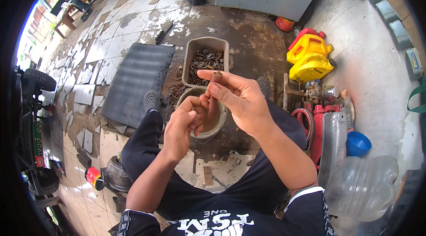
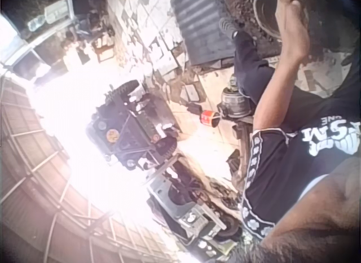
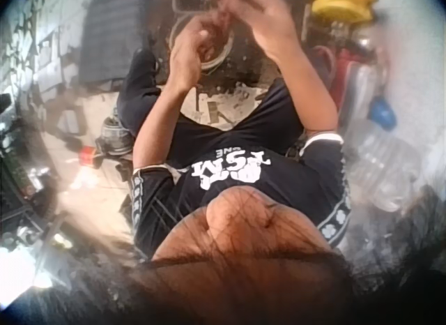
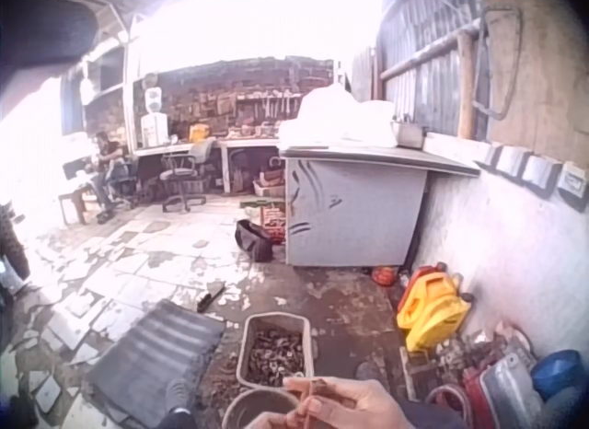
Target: The person sits on the floor and uses both hands to manipulate a small metal lock cylinder, repeatedly inserting and removing a pin or key component. The person continues to adjust the internal parts of the cylinder throughout the clip.
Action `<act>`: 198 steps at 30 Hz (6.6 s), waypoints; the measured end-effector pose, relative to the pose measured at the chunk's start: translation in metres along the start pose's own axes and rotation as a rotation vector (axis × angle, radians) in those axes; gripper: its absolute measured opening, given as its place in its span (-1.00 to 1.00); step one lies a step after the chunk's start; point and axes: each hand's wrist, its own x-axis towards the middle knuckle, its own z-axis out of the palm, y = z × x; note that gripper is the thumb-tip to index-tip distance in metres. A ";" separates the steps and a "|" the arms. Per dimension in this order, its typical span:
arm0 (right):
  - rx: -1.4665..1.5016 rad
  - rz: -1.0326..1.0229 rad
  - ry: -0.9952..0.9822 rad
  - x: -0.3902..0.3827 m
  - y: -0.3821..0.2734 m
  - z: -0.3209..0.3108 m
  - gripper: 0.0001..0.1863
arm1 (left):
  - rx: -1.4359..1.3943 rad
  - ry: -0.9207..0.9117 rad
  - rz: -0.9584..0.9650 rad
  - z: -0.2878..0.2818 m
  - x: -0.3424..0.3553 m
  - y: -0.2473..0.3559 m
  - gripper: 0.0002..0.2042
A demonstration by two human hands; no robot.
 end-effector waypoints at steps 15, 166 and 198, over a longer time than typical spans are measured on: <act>-0.138 -0.090 0.112 -0.010 -0.001 0.003 -0.79 | -0.197 0.041 0.072 0.009 -0.004 0.021 -0.80; -0.832 -0.606 0.159 -0.004 0.021 0.033 -0.78 | 0.008 0.422 0.386 -0.002 0.004 0.012 -0.84; -0.784 -0.536 0.119 -0.003 0.020 0.035 -0.79 | 0.059 0.405 0.357 -0.002 0.000 0.020 -0.82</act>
